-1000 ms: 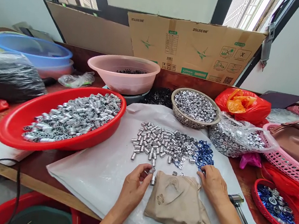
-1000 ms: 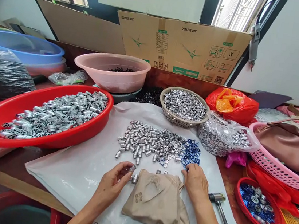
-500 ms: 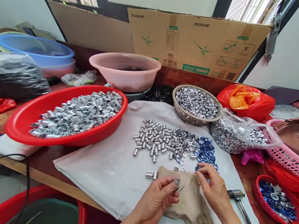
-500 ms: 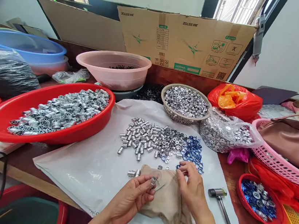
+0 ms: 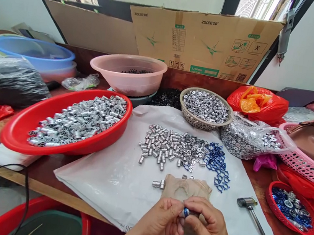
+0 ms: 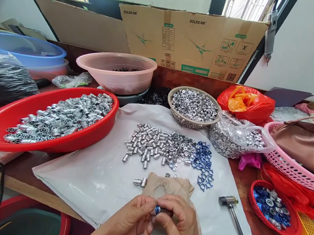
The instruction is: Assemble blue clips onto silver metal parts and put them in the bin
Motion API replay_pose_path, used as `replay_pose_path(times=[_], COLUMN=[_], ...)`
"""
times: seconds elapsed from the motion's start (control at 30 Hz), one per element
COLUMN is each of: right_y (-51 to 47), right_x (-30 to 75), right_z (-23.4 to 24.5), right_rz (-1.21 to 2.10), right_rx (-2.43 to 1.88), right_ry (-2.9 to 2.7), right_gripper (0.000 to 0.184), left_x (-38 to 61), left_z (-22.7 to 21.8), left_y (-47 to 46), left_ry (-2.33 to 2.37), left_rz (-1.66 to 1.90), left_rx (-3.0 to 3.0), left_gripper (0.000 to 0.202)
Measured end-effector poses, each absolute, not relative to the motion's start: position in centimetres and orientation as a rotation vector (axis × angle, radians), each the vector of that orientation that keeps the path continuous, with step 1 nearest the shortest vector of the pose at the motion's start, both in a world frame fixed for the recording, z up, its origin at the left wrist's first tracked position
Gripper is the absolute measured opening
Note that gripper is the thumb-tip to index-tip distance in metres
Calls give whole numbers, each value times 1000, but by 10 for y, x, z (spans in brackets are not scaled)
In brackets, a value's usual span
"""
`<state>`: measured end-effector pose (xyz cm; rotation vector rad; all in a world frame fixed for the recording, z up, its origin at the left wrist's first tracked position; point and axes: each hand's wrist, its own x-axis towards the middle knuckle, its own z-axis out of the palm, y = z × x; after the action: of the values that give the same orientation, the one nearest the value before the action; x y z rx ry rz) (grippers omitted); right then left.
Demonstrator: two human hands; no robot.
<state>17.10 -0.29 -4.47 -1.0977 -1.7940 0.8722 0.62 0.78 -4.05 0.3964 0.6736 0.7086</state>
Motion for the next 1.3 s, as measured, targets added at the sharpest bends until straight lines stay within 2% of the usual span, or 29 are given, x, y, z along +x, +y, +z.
replay_pose_path(times=[0.23, 0.4, 0.63, 0.8, 0.97, 1.07, 1.3], right_y=[20, 84, 129, 96, 37, 20, 17], right_x=[182, 194, 167, 170, 170, 163, 164], right_z=[-36, -42, -63, -56, -33, -25, -29], right_rz=[926, 569, 384, 440, 734, 778, 808], right_rx=[-1087, -1597, -1812, -1737, -1309, -1148, -1249], right_ry=[-2004, -1978, -2008, -1959, -1895, -1919, -1718], right_gripper=[22, 24, 10, 21, 26, 30, 22], left_x=[12, 9, -2, -3, 4, 10, 9], left_z=[-42, -34, -31, -32, -37, -38, -37], left_y=[10, 16, 20, 25, 27, 26, 18], left_ry=[636, 716, 700, 648, 638, 647, 677], left_rz=[758, 910, 1023, 1035, 1044, 1039, 1027], left_rx=[333, 144, 11, 52, 152, 197, 194], left_gripper=[32, 31, 22, 31, 33, 31, 30])
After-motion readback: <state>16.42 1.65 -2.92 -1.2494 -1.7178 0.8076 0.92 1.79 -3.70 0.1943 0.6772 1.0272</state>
